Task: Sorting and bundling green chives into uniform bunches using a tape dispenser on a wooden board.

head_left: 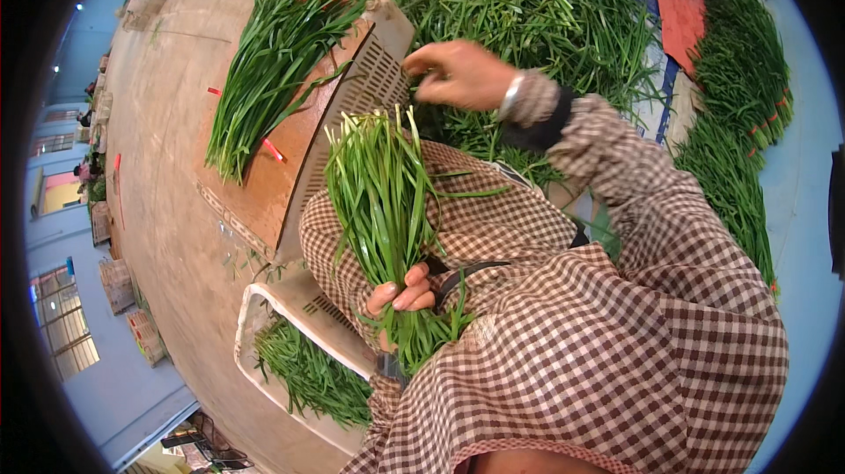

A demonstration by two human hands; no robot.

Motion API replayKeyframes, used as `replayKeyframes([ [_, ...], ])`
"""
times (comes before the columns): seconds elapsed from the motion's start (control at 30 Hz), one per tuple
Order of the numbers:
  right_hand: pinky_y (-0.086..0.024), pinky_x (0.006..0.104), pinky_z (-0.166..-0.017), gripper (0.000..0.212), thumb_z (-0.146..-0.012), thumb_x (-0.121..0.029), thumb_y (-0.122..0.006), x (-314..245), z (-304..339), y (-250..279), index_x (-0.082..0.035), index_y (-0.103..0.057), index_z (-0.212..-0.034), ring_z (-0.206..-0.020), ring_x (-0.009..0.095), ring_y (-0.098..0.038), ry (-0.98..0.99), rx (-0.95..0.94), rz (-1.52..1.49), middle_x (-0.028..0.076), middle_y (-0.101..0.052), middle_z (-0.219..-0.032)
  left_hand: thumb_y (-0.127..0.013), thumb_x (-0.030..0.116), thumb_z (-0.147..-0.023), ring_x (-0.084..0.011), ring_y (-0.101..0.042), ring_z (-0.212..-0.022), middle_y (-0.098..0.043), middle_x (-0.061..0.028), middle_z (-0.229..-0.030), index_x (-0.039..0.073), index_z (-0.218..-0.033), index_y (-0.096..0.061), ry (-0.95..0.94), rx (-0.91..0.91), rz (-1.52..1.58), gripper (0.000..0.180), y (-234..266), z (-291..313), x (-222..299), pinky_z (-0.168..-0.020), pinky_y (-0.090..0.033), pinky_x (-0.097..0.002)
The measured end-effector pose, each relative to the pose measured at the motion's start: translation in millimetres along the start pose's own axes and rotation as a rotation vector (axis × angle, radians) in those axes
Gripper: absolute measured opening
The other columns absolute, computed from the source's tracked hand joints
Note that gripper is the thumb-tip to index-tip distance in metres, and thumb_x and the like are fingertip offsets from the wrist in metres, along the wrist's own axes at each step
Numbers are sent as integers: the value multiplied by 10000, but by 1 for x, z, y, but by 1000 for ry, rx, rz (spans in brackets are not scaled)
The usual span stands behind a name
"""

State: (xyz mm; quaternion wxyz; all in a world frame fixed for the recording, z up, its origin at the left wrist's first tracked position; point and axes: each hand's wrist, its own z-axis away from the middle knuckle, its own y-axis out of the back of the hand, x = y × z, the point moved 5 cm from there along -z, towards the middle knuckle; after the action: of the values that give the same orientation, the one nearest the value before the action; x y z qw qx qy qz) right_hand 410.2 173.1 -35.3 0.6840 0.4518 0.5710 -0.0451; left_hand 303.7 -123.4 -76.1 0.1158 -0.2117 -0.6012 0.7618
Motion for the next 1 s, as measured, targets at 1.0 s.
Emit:
replayKeyframes([
  [1.0, -516, 333, -779, 415, -820, -255, -647, 50, 5, -35, 39, -577, -1103, -855, 205, -602, -70, 55, -386, 131, -616, -978, -478, 147, -908, -67, -359, -571, -441, 14, -651, 9, -995, -406, 46, 225, -225, 179, 10, 15, 12, -584, -342, -209],
])
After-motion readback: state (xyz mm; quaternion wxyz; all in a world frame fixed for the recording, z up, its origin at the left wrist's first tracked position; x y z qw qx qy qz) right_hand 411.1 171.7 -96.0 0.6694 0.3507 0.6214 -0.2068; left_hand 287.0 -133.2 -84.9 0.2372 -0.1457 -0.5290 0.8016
